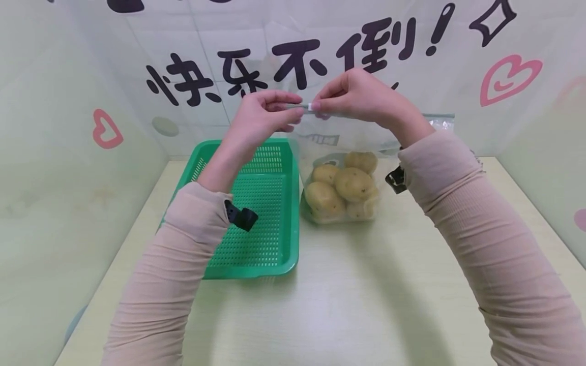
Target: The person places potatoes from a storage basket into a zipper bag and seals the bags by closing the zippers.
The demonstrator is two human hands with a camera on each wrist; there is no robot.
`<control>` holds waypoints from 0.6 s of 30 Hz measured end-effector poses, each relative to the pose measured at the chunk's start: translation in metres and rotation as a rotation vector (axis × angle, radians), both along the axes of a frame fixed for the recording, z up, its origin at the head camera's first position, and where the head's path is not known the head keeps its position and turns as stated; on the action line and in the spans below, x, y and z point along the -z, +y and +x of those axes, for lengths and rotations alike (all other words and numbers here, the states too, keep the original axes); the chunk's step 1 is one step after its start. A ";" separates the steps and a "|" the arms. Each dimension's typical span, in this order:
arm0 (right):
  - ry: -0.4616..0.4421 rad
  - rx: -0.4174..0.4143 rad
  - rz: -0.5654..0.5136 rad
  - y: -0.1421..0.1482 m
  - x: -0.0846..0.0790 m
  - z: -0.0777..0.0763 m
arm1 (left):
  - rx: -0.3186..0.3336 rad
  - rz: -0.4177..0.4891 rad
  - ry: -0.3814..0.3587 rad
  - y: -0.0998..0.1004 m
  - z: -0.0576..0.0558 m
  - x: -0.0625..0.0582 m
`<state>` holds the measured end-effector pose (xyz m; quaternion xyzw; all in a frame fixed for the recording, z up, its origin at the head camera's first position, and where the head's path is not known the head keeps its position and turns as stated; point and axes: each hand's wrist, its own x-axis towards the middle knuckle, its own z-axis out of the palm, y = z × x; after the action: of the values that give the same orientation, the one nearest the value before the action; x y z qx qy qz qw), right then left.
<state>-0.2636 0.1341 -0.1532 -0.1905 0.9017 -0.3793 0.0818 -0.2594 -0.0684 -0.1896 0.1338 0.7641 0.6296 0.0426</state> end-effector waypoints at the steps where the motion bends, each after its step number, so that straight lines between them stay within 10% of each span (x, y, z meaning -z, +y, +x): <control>1: -0.003 -0.004 -0.002 0.000 0.000 0.000 | 0.000 -0.020 0.022 0.001 0.000 0.000; 18: -0.048 0.029 0.070 0.000 -0.007 0.002 | -0.054 -0.037 0.035 0.005 0.002 0.000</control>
<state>-0.2615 0.1340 -0.1463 -0.1654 0.9149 -0.3531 0.1047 -0.2572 -0.0636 -0.1900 0.1233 0.7795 0.6140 0.0143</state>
